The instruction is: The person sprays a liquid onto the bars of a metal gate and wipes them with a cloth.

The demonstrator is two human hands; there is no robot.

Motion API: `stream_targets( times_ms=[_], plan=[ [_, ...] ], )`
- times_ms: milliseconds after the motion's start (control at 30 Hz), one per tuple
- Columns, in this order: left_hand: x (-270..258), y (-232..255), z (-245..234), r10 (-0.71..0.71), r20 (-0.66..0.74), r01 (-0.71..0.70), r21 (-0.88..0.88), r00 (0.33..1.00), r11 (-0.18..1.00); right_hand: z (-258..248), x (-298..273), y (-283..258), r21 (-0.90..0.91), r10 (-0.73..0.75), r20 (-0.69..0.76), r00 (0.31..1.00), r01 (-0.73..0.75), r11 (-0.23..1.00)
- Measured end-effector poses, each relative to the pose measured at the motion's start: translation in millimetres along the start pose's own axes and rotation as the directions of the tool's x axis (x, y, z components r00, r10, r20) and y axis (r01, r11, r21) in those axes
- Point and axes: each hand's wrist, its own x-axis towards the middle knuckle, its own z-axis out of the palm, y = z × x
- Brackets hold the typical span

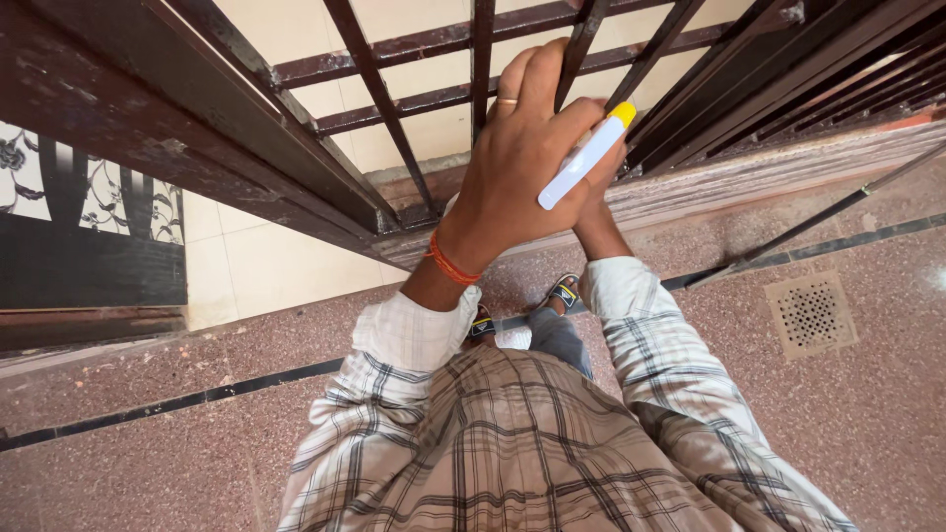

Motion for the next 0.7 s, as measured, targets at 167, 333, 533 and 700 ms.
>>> stream_targets(
  times_ms=[167, 333, 533, 700],
  plan=[
    [-1.0, -3.1, -1.3, 0.024, 0.014, -0.024, 0.013, 1.0, 1.0, -14.4, -46.0, 56.8, -0.368, 0.168, 0.044, 0.985, -0.141, 0.919],
    [-3.9, -5.2, -0.9, -0.003, 0.03, 0.003, 0.019, 1.0, 1.0, -8.7, -72.6, 47.7, -0.222, 0.204, 0.06, 0.977, -0.186, 0.957],
    [-0.9, -5.3, -1.6, 0.02, 0.013, -0.02, 0.02, 1.0, 1.0, -1.9, -38.1, 17.6, -0.241, 0.194, 0.026, 0.981, -0.182, 0.953],
    [-0.8, -2.0, 1.0, 0.001, 0.022, -0.001, 0.025, 1.0, 1.0, 2.1, 7.4, -12.7, -0.085, -0.028, -0.038, 0.999, 0.025, 0.996]
  ],
)
